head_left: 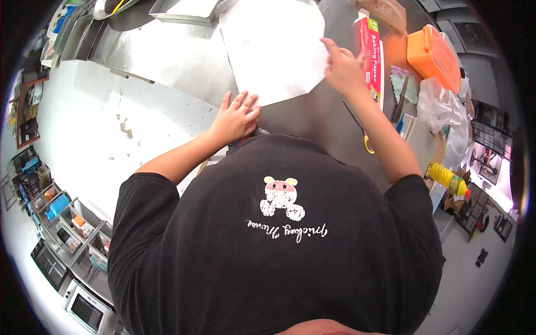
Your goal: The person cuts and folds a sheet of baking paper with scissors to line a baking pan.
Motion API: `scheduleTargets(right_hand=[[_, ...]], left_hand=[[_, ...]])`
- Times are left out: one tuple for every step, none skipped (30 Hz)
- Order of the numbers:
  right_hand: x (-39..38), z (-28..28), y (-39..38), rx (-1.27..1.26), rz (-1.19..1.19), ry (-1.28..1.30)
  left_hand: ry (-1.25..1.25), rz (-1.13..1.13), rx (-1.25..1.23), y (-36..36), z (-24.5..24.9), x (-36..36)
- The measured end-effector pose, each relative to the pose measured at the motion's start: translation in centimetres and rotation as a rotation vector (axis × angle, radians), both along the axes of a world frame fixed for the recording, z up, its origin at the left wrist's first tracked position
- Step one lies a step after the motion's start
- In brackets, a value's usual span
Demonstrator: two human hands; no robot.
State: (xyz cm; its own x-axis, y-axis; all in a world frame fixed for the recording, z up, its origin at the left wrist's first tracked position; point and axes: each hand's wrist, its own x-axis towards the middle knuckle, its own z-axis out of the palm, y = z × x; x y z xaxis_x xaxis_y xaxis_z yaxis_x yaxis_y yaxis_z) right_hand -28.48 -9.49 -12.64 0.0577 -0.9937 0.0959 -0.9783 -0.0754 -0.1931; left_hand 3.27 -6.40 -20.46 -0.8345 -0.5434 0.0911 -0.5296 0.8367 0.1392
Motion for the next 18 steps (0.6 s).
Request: scheduleTargets(right_hand=[[-1.3,-0.3,0.6,0.006,-0.080,-0.046],[-2.6,-0.8,1.1,0.007,-0.080,-0.044],[-3.8,-1.4,1.7,0.099,-0.158,-0.046],[-4.9,-1.9,2.0,0.187,-0.237,-0.049],[-5.8,-2.6,2.3,0.181,-0.240,-0.048],[-6.5,-3.5,2.8,0.212,-0.287,-0.057],[-6.7,-4.2,3.4,0.246,-0.335,-0.068],[-6.9,-5.0,3.8,0.239,-0.354,-0.072],[-7.2,-5.7,4.0,0.241,-0.360,-0.076],[-7.0,-5.9,4.2,0.235,-0.358,-0.060],[-6.8,-6.1,4.4,0.228,-0.357,-0.044],[-6.7,-6.2,4.4,0.247,-0.367,-0.025],[-6.7,-6.6,4.4,0.249,-0.370,-0.028],[-6.7,-7.0,4.4,0.219,-0.373,-0.001],[-6.7,-7.3,4.4,0.189,-0.374,0.026],[-6.7,-7.3,4.3,0.190,-0.374,0.024],[-6.6,-7.3,4.3,0.208,-0.385,0.041],[-6.5,-7.3,4.2,0.227,-0.395,0.059]], left_hand=[[0.014,0.004,0.004,0.1,-0.2,0.0],[0.029,0.006,0.008,0.1,-0.4,0.0],[0.031,0.005,0.008,0.2,-0.4,0.0],[0.017,0.005,0.018,0.2,-0.3,0.0],[0.002,0.004,0.027,0.1,-0.3,0.0],[0.002,-0.001,0.024,0.0,-0.3,-0.1],[-0.002,0.004,0.019,0.0,-0.3,-0.1],[-0.008,0.009,0.014,0.1,-0.2,-0.1],[-0.011,0.003,0.016,0.1,-0.1,-0.1],[-0.022,0.002,0.027,0.0,0.3,-0.2],[-0.033,0.001,0.039,0.0,0.5,-0.3],[-0.036,-0.003,0.041,0.1,0.4,-0.3],[-0.032,-0.002,0.043,0.0,0.4,-0.3],[-0.028,0.001,0.044,0.0,0.4,-0.3],[-0.031,-0.001,0.045,0.0,0.4,-0.3],[-0.031,0.000,0.043,0.0,0.5,-0.3],[-0.030,0.000,0.041,0.0,0.6,-0.3],[-0.032,0.001,0.042,0.0,0.5,-0.2]])
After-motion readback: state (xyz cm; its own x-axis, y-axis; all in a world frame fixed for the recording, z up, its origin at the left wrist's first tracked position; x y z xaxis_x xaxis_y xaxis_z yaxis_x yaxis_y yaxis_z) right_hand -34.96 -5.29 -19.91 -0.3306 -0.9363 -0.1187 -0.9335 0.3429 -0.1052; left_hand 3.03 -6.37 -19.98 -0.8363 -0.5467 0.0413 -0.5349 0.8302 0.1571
